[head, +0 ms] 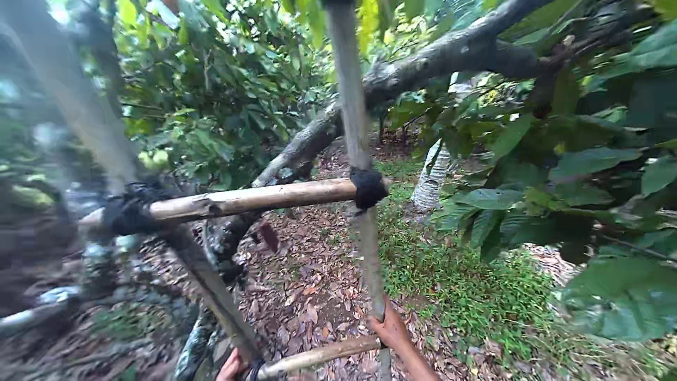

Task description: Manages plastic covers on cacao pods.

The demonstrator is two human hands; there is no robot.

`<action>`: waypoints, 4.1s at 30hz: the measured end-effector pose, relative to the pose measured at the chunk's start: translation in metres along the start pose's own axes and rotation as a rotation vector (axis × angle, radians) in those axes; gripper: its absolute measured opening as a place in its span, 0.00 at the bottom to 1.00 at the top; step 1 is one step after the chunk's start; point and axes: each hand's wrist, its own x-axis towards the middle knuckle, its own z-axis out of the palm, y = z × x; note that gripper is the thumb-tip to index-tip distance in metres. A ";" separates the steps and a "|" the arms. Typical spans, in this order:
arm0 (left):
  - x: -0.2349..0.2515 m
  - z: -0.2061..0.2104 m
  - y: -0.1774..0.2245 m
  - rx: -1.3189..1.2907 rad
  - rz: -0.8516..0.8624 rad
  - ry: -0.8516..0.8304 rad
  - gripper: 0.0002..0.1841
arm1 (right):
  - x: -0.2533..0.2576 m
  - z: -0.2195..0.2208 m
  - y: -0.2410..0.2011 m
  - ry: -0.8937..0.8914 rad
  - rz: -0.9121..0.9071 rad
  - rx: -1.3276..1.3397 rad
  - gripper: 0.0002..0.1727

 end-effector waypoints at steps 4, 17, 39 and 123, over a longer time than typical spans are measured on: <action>0.007 0.000 0.010 0.066 -0.119 0.077 0.27 | 0.000 0.006 -0.004 0.025 0.020 0.002 0.40; 0.023 0.036 0.114 1.535 -0.507 -0.487 0.21 | 0.035 0.016 0.001 0.193 0.053 -0.025 0.41; 0.017 0.207 -0.038 1.071 -0.503 -1.178 0.26 | 0.048 0.008 0.007 0.110 0.067 -0.016 0.38; 0.114 0.183 0.256 0.452 0.664 -0.398 0.08 | 0.128 -0.055 -0.236 -0.191 -1.083 0.621 0.13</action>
